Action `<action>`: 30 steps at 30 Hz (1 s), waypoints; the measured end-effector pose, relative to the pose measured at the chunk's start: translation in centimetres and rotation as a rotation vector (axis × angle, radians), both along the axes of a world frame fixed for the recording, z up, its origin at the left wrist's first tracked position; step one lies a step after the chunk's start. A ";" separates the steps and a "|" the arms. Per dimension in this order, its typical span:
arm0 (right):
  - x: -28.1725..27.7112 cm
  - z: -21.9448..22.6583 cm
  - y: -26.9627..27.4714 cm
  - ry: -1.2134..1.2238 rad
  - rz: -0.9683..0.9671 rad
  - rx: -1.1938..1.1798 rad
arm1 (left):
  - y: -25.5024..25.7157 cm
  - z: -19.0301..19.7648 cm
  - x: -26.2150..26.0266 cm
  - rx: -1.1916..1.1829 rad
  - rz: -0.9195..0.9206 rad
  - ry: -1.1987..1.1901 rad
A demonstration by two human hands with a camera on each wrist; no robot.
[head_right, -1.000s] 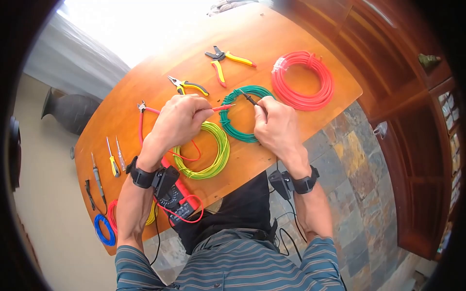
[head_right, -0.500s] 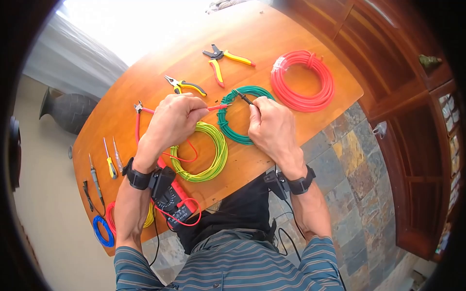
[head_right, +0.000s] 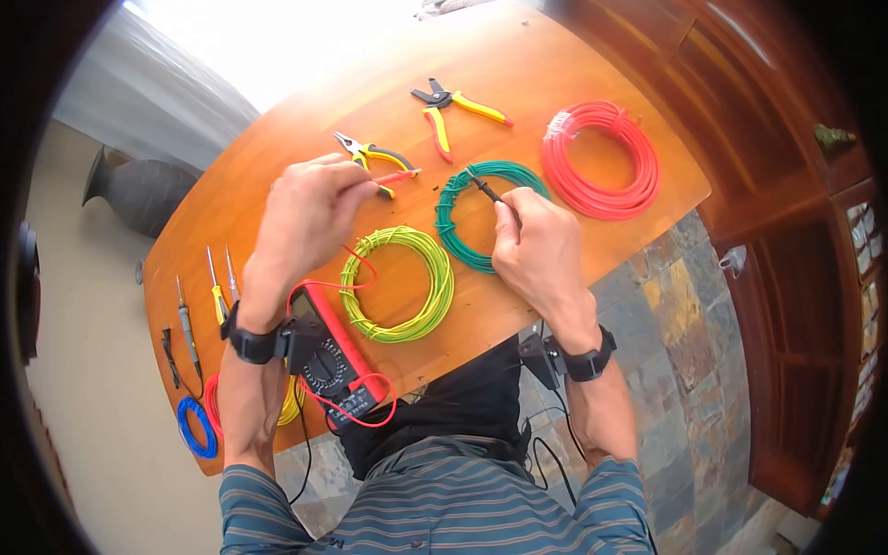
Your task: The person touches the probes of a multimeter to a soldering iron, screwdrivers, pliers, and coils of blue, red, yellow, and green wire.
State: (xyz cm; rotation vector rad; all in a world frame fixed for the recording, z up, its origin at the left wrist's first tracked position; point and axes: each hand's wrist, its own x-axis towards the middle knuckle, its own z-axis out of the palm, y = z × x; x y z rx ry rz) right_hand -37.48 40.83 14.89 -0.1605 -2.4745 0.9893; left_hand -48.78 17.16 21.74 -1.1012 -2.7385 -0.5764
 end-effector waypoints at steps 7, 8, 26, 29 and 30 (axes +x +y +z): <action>0.5 1.0 -3.9 0.073 0.246 -0.113 | -6.1 2.4 1.9 0.072 0.019 -0.152; 0.4 0.8 -4.6 0.083 0.316 -0.082 | -6.7 2.4 2.4 0.012 0.043 -0.237; -0.4 -0.5 -8.7 -0.009 0.345 0.093 | -10.6 -1.4 3.1 0.004 0.061 -0.233; -0.4 -0.2 -8.7 0.010 0.353 0.044 | -10.3 -0.4 3.5 0.031 0.137 -0.285; -0.5 -0.3 -8.7 0.007 0.357 0.043 | -10.3 -0.3 3.7 0.077 0.087 -0.356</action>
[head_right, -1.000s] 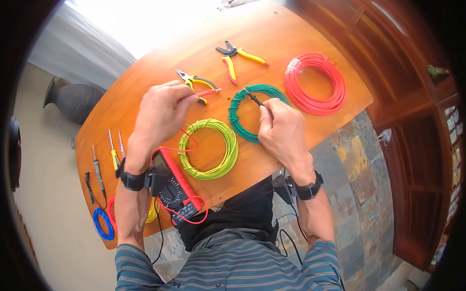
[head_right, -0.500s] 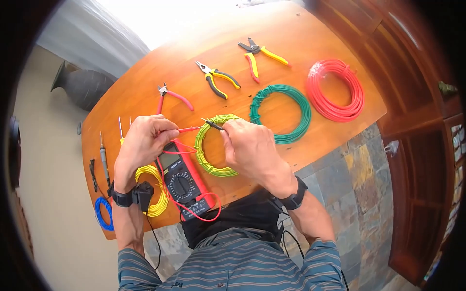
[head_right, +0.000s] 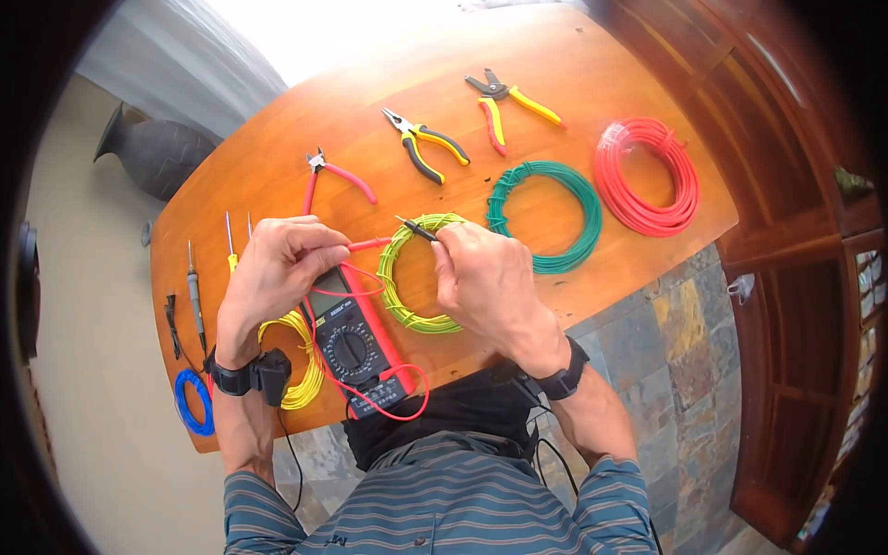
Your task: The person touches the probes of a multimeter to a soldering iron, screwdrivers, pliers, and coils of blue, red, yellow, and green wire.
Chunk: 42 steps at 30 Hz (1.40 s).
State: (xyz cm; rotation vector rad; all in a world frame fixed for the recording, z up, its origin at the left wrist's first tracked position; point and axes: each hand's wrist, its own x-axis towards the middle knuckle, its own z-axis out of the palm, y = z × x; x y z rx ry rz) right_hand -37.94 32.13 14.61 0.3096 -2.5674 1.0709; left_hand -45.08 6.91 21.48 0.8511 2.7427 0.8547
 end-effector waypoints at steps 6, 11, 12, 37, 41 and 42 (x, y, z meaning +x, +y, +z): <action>0.0 0.1 -0.4 0.082 -0.016 0.009 | -0.9 0.1 1.1 -0.146 0.096 0.278; 0.8 1.0 -1.0 0.106 0.043 -0.147 | -4.1 4.8 4.0 0.230 0.266 0.177; 1.2 1.8 -1.2 0.062 0.020 -0.223 | -4.9 5.7 5.3 0.383 0.358 0.197; 3.7 5.5 -6.5 -0.100 0.409 -0.156 | -10.3 1.2 22.4 0.087 0.777 0.442; 2.9 6.3 -8.7 -0.052 0.473 -0.104 | -10.6 -1.0 20.7 0.034 0.824 0.332; 2.6 6.3 -9.3 -0.016 0.510 -0.032 | -10.9 -1.5 20.4 0.003 0.837 0.344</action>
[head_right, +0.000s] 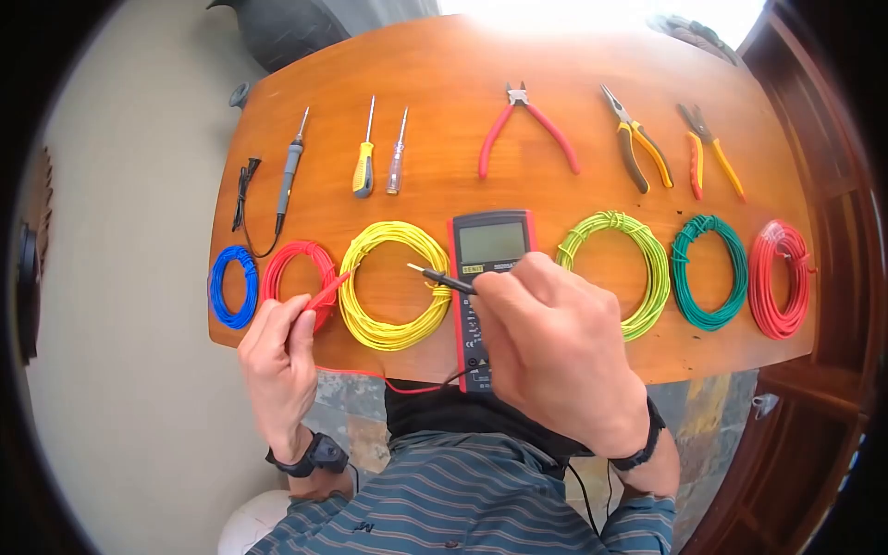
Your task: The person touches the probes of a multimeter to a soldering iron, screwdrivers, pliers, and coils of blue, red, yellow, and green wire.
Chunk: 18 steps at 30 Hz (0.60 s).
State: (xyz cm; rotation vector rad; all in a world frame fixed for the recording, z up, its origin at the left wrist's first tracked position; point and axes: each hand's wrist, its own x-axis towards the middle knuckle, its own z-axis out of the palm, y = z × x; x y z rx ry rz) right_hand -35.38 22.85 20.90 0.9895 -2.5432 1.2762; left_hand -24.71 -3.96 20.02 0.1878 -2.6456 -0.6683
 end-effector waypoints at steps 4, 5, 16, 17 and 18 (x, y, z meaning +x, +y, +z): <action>-0.3 -1.4 -2.3 0.102 0.068 0.172 | -1.0 -1.3 -0.9 0.031 -0.001 0.002; -0.4 -1.6 -2.6 0.115 0.089 0.270 | -1.1 -1.6 -1.1 0.059 -0.019 -0.005; 0.1 -1.7 -3.4 0.095 0.057 0.392 | -1.9 -3.6 -1.6 0.176 -0.029 0.061; 0.2 -1.8 -3.4 0.084 0.050 0.399 | -2.0 -3.8 -1.7 0.139 -0.030 0.051; 0.3 -1.8 -3.5 0.074 0.043 0.404 | -2.0 -3.9 -1.8 0.102 -0.032 0.041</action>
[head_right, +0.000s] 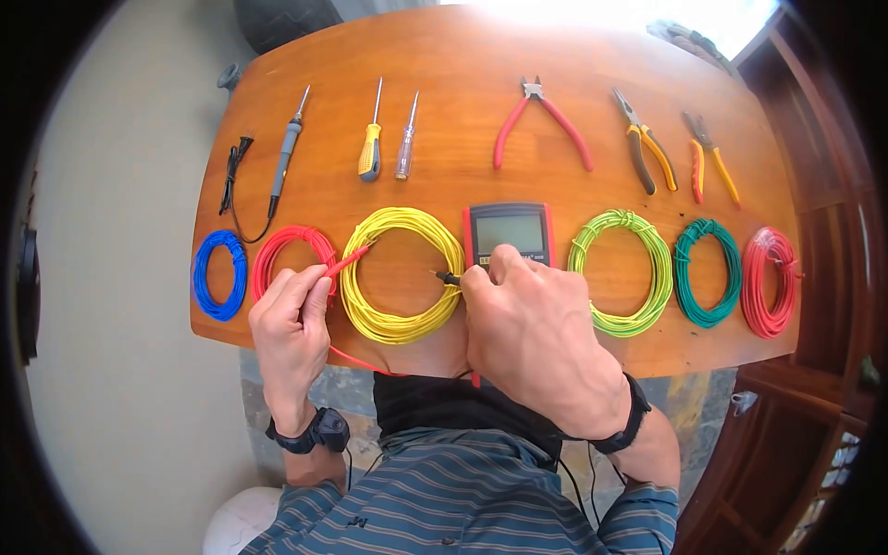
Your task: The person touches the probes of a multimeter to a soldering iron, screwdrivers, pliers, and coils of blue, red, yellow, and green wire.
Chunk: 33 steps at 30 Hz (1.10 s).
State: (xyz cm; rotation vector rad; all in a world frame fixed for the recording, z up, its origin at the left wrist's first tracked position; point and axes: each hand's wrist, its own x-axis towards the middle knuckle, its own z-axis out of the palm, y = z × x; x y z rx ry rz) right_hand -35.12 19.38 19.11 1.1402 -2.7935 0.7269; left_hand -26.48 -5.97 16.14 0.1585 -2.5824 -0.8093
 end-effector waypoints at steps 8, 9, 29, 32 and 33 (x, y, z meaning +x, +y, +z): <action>0.6 0.7 -0.2 0.038 -0.015 0.058 | 0.2 0.1 0.2 0.039 0.022 0.014; 0.7 0.6 -0.4 0.055 -0.033 0.058 | 0.1 0.1 0.2 0.033 0.032 0.009; -1.6 1.4 -9.5 -0.117 0.293 0.053 | -3.5 0.5 2.4 0.110 0.284 0.095; -1.5 -0.2 -10.1 -0.118 0.323 0.088 | -4.1 -0.6 1.9 0.048 0.265 0.048; -1.4 -0.4 -10.2 -0.112 0.336 0.112 | -4.1 -0.7 1.9 0.052 0.268 0.046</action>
